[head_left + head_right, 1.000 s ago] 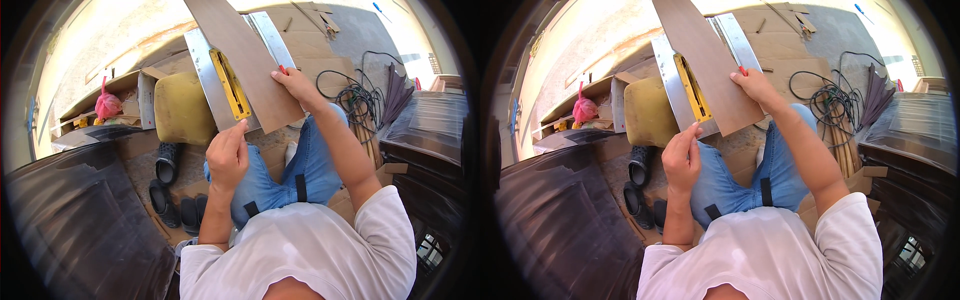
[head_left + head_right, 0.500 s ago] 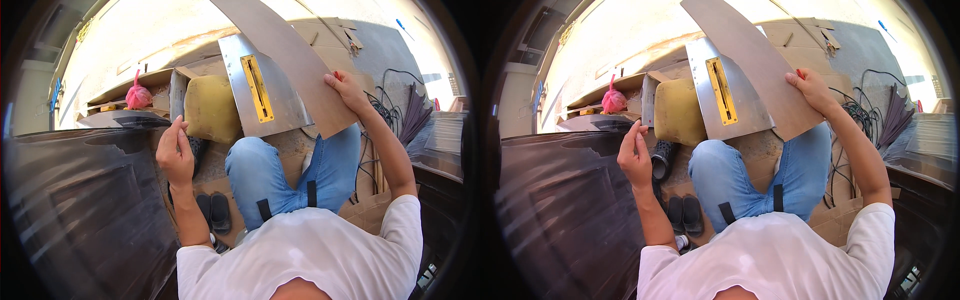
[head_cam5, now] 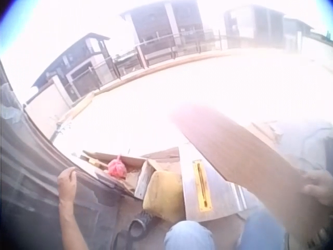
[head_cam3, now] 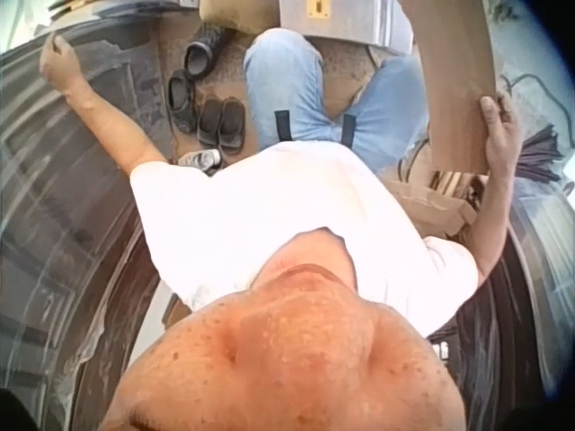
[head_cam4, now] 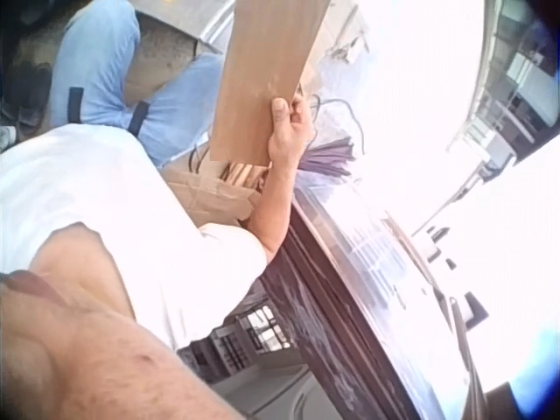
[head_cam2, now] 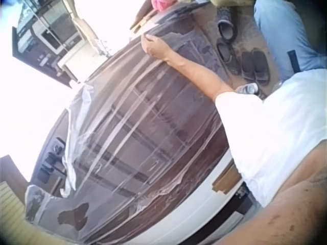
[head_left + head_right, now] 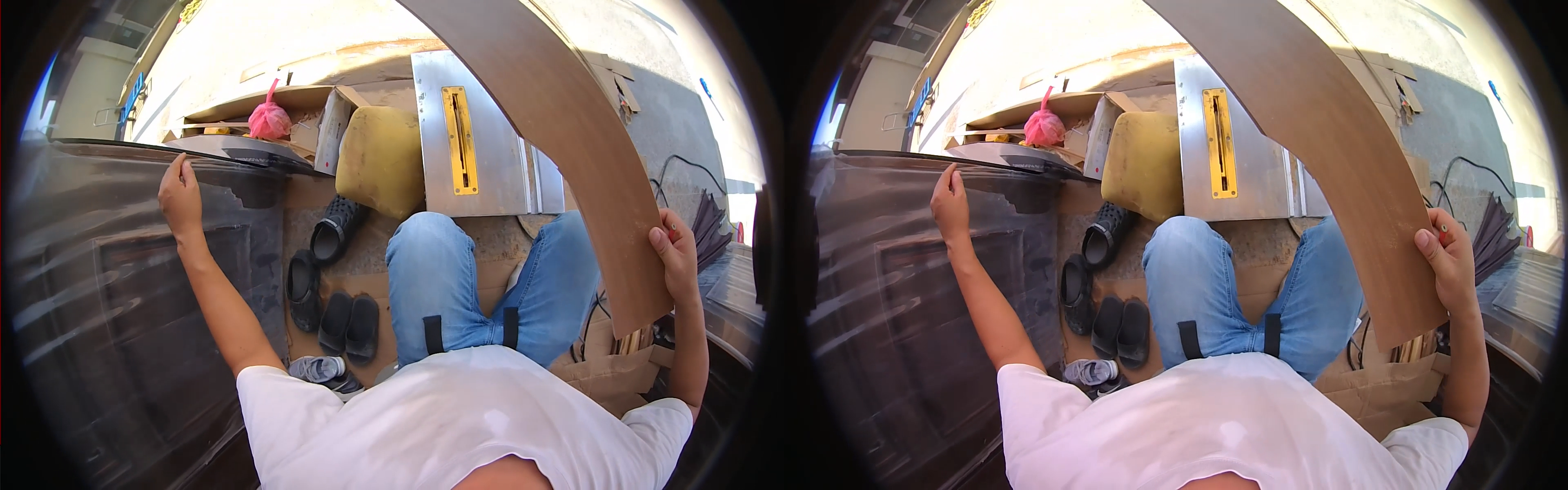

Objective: The person uses a saw to cut a wooden plank and then places it into a partially completed wood floor.

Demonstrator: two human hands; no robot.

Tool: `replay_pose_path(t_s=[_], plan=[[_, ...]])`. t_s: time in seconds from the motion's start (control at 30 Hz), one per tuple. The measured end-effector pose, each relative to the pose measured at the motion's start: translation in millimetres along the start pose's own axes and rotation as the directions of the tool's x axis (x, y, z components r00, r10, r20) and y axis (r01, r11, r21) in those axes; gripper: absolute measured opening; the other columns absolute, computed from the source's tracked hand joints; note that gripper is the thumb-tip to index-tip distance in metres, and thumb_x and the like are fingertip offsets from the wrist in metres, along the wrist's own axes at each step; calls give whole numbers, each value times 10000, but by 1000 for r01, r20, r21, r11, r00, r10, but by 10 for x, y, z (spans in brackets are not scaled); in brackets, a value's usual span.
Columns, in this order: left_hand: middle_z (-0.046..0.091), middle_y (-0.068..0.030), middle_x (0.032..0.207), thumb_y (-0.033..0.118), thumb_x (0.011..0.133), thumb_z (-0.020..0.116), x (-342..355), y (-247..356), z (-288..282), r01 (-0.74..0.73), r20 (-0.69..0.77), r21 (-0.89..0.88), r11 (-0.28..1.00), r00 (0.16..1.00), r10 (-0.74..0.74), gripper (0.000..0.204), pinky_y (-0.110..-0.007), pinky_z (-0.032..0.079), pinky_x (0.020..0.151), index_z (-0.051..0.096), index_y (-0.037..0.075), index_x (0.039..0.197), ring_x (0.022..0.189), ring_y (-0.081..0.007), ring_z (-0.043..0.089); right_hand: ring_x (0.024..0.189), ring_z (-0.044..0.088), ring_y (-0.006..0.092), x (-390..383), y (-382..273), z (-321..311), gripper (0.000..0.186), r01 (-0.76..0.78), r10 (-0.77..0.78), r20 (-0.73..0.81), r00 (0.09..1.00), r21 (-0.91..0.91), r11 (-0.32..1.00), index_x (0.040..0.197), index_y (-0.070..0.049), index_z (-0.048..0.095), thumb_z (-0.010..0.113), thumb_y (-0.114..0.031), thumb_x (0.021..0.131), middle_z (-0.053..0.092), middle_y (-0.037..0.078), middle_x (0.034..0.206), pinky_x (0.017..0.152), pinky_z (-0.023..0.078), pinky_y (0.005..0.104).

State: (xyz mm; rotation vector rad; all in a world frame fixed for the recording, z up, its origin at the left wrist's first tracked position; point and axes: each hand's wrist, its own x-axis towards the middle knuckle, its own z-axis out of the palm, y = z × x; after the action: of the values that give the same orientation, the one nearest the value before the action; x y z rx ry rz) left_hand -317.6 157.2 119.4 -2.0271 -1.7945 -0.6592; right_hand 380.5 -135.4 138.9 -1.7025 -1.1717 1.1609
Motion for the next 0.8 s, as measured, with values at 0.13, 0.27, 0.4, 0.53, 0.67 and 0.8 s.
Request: replay_pose_path(t_s=[0.13, 0.27, 0.4, 0.53, 0.67, 0.8], plan=[[751, -152, 1105, 245, 1038, 601, 169, 444, -178, 29, 8, -106, 994, 1000, -28, 285, -363, 557, 855, 735, 52, 1200, 962, -303, 721, 830, 503, 38, -182, -149, -121, 403, -50, 52, 43, 998, -54, 997, 1121, -8, 619, 708, -376, 984, 587, -47, 898, 777, 405, 198], [735, -110, 1149, 205, 1025, 639, 296, 1287, -131, -153, 75, -476, 866, 974, 213, 331, -345, 558, 883, 673, 61, 1321, 1009, -221, 708, 791, 472, 24, -395, -304, -254, 460, -91, 110, 86, 990, -194, 977, 1119, 5, 616, 738, -402, 943, 583, -42, 875, 727, 381, 193], [584, -101, 1440, 358, 997, 681, 229, 2368, -171, -333, 111, -644, 689, 850, 514, 541, -352, 515, 1020, 560, 123, 1469, 1304, -233, 575, 740, 459, 37, -654, -492, -307, 462, -119, 162, 140, 977, -271, 955, 1103, 9, 615, 735, -406, 940, 556, -41, 827, 680, 377, 217], [543, -123, 1466, 628, 864, 711, 143, 3338, -10, -587, -127, -715, 380, 643, 755, 828, -431, 440, 1125, 500, 158, 1511, 1332, -349, 530, 724, 481, 105, -955, -621, -591, 462, -46, 140, 147, 979, -514, 857, 1094, 16, 611, 744, -394, 927, 535, 5, 807, 677, 387, 245], [727, -155, 955, 703, 797, 720, -34, 3614, -233, -433, 421, -709, 556, 372, 827, 682, -417, 544, 798, 721, 64, 1037, 899, -338, 696, 799, 505, 182, -902, -803, -669, 488, -31, 152, 157, 976, -587, 809, 1055, -2, 620, 765, -436, 889, 546, 61, 877, 719, 399, 304], [622, -155, 668, 659, 739, 804, -498, 3330, -176, -241, 368, -814, 528, 490, 790, 676, -384, 497, 612, 657, 3, 804, 658, -325, 647, 783, 505, 251, -350, -1119, -982, 483, 406, 100, 502, 859, -788, 463, 1007, -23, 608, 769, -453, 858, 539, 98, 848, 710, 421, 354]])
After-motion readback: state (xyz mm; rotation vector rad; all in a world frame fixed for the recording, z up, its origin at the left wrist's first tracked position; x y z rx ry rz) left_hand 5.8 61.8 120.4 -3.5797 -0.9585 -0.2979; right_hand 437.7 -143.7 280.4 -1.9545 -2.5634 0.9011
